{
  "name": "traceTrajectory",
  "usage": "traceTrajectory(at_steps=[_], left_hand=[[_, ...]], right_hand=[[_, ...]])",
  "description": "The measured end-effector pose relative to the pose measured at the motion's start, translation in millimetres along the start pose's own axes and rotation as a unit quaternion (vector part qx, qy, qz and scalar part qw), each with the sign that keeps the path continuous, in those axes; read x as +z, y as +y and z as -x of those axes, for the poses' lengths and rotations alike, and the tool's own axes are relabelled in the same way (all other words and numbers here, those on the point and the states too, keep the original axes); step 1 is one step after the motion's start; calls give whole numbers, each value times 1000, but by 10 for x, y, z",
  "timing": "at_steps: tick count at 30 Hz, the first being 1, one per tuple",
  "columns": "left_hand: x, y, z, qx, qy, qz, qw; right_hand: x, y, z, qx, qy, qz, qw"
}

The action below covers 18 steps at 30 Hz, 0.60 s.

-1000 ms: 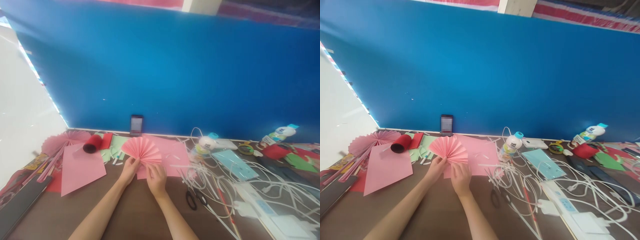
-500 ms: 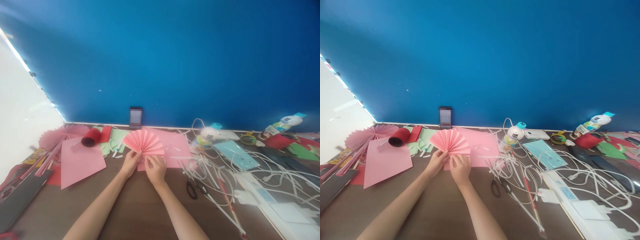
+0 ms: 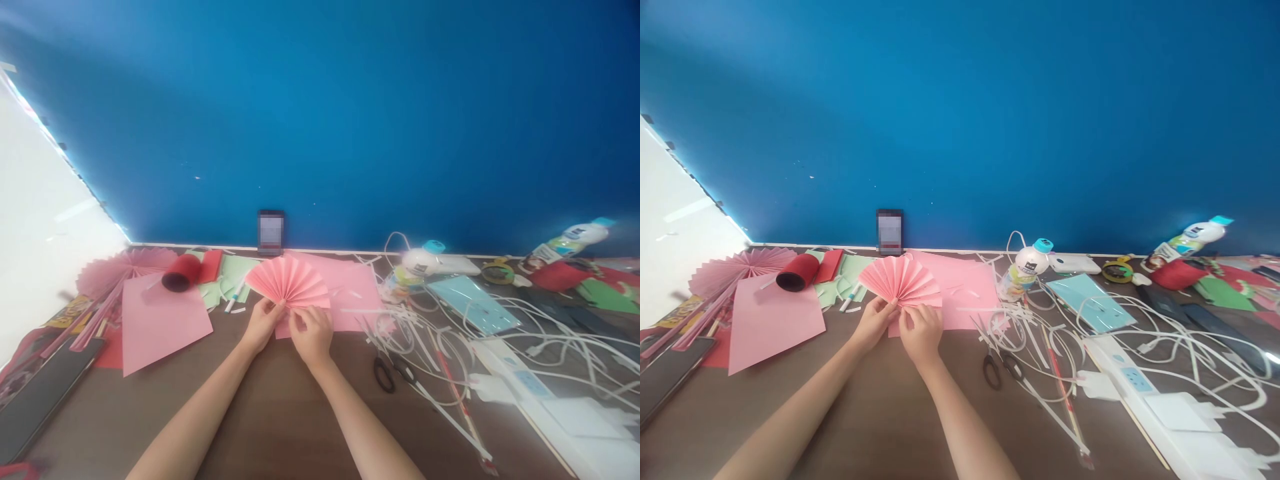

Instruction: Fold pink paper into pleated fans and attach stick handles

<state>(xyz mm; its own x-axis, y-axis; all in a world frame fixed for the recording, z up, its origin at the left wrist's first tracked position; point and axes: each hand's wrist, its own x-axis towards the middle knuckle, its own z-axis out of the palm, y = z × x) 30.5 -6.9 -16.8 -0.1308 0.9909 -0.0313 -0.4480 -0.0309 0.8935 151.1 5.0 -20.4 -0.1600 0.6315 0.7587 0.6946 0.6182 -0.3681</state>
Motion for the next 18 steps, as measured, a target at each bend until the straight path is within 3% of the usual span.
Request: traceTrajectory(at_steps=[18], left_hand=[[-14,-7,12,14,21,-37,999]], right_hand=[[-29,-18,-5,-7,-5,-7,1000]])
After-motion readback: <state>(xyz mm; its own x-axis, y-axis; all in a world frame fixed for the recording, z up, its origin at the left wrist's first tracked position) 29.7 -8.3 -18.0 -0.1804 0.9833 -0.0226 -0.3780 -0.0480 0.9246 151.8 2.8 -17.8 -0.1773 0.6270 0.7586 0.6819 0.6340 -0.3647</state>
